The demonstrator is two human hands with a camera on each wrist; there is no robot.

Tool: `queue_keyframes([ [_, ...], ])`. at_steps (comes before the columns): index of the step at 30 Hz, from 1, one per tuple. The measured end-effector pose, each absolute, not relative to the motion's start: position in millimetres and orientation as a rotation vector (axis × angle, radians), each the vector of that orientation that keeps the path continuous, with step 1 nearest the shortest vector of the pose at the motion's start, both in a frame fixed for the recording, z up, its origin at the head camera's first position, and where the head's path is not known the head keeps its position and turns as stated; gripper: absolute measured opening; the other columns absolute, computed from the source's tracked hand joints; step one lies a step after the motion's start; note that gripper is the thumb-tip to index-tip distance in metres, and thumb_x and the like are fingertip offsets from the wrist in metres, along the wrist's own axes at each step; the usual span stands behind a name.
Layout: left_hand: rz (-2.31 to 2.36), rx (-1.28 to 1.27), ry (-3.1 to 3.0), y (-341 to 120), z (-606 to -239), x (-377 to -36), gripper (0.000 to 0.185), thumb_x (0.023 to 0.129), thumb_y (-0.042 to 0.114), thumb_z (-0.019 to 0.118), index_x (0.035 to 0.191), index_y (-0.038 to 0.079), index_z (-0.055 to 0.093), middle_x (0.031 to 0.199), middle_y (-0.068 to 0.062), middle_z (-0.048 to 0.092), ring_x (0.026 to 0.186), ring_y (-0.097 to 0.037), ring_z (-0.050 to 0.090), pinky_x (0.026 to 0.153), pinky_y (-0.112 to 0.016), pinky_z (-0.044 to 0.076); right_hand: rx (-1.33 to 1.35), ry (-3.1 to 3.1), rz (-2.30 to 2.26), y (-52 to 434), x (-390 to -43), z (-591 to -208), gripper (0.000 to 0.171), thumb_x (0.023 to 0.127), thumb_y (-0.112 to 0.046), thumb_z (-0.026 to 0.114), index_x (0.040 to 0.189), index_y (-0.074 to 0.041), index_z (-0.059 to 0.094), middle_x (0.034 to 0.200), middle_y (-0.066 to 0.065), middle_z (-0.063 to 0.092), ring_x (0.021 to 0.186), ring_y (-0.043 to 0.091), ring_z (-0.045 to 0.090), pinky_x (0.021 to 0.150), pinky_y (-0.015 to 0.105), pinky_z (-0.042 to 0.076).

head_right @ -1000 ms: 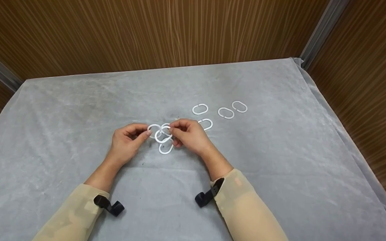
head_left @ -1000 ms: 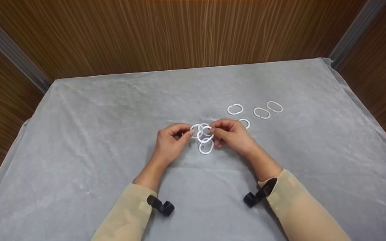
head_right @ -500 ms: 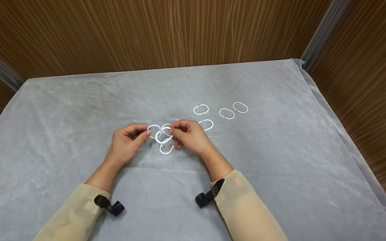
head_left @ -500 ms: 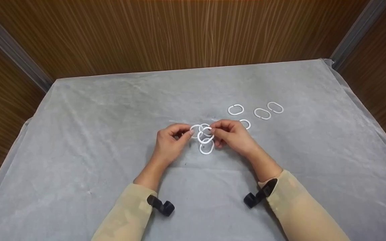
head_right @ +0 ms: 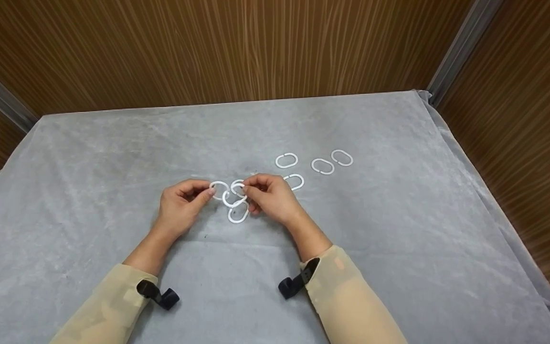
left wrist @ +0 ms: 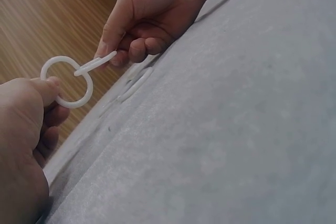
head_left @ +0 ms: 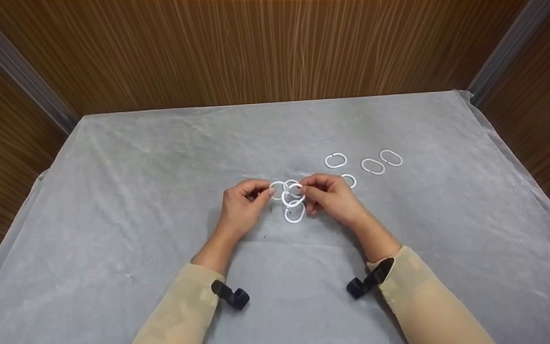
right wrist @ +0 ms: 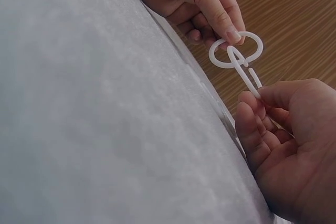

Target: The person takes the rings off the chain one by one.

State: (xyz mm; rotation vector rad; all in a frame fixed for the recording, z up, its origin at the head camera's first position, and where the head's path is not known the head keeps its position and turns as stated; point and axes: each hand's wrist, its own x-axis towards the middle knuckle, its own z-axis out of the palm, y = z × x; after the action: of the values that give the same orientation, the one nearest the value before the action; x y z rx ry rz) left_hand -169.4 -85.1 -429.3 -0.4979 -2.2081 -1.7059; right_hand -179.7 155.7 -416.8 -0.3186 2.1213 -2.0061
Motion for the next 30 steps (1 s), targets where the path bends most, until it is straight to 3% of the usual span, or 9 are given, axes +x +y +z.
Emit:
queue_keyframes([
  [13,-1.676,-0.480,-2.207,-84.0,-432.5,-172.5,0.005,0.093,0.011,0.084,0.097,0.008,0.084,0.087,0.000,0.077,0.077,-0.016,0.065,0.071,-0.025,0.052,-0.368,2.187,-1.923,155.3,-182.2,-420.1,0.023,0.101,-0.006,0.067,0.113,0.013,0.069,0.068,0.005,0.062,0.055,0.011,0.060,0.053,0.024,0.053],
  [30,-1.665,-0.373,-2.212,-82.3,-432.7,-179.0,0.013,0.092,0.006,0.083,0.103,0.000,0.081,0.088,-0.004,0.077,0.078,-0.015,0.065,0.071,-0.022,0.051,-0.319,2.337,-1.846,170.4,-185.1,-401.3,0.022,0.101,-0.006,0.067,0.115,0.010,0.071,0.074,0.006,0.065,0.057,0.011,0.062,0.054,0.024,0.054],
])
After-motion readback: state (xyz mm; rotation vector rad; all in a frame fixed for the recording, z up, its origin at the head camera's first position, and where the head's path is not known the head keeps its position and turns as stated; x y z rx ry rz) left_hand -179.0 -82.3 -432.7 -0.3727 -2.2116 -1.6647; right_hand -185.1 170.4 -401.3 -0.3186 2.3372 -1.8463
